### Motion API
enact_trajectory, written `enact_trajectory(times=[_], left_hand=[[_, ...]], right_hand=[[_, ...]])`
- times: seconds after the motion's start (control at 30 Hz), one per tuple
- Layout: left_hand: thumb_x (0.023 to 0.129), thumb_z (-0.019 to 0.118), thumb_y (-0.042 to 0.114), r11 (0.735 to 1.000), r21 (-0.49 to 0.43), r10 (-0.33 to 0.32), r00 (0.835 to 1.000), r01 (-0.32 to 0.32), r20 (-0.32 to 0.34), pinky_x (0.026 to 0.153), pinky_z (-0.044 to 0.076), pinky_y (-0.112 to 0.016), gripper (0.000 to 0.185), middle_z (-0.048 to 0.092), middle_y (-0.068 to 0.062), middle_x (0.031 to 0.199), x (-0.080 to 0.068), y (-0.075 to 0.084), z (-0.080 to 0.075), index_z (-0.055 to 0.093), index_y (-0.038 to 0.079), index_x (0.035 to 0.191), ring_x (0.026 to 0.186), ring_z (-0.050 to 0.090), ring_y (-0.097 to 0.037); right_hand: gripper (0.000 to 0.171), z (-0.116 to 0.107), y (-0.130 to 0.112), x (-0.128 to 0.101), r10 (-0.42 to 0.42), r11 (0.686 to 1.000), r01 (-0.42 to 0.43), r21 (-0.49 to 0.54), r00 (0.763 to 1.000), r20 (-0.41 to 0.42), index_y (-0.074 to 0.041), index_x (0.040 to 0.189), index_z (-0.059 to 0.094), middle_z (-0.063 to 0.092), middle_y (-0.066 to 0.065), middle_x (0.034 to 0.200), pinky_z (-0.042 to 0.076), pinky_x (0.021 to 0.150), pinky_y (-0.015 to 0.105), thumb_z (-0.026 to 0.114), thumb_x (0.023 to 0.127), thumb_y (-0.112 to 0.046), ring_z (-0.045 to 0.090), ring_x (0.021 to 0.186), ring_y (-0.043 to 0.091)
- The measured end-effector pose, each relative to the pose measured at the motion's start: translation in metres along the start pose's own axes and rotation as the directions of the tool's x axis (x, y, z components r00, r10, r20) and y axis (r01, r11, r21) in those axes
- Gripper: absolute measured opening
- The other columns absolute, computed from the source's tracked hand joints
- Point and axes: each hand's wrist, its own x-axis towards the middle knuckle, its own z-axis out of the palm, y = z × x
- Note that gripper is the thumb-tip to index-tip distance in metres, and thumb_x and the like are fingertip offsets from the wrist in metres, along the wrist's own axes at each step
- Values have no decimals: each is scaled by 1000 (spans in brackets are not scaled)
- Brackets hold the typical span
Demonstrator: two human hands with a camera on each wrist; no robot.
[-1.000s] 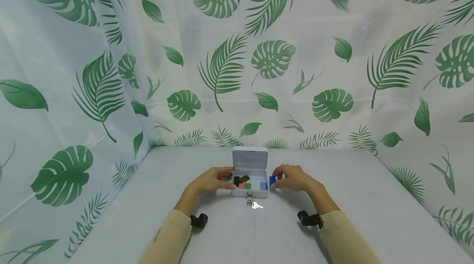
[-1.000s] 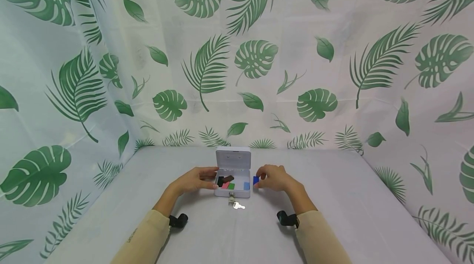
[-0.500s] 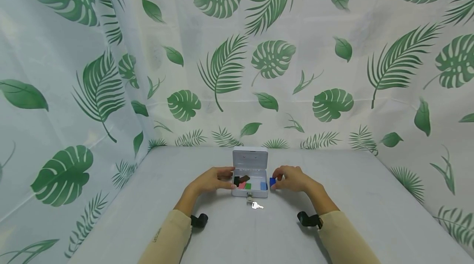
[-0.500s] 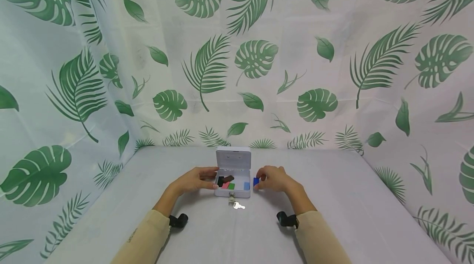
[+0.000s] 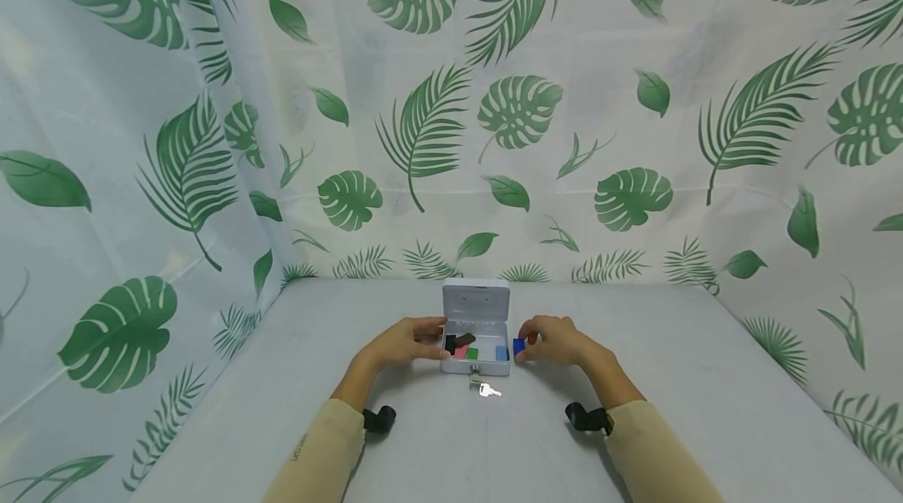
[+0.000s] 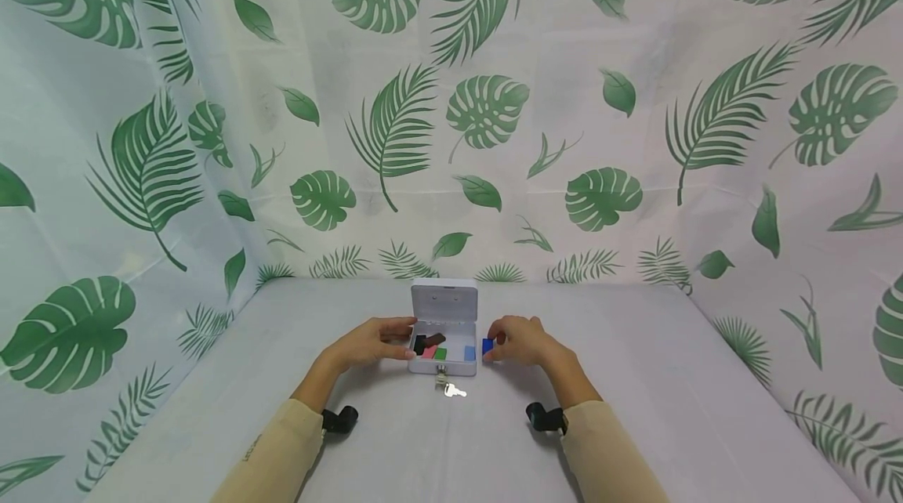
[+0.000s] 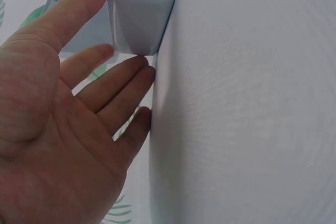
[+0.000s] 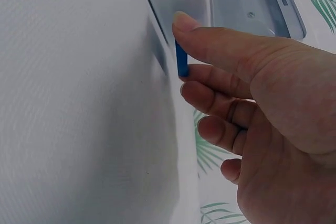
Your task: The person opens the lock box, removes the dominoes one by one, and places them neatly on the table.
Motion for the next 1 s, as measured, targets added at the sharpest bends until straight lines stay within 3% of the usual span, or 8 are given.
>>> enact_trajectory(times=[0.37, 1.0], left_hand=[[86, 86, 41, 1000, -8, -10, 1000, 10, -8, 119, 37, -60, 83, 57, -11, 153, 0, 1, 0, 49, 18, 157, 143, 54, -32], [86, 86, 40, 1000, -3, -8, 1000, 8, -7, 119, 38, -60, 81, 59, -11, 152, 2, -2, 0, 51, 20, 155, 142, 55, -31]], right_hand=[[37, 3, 0, 0, 3, 1000, -3, 11, 1000, 14, -11, 113, 75, 68, -4, 96, 35, 101, 61, 86, 85, -32, 58, 92, 18], [38, 5, -3, -1, 19, 1000, -19, -4, 1000, -8, -11, 110, 76, 69, -3, 95, 35, 100, 60, 91, 80, -28, 58, 92, 19]])
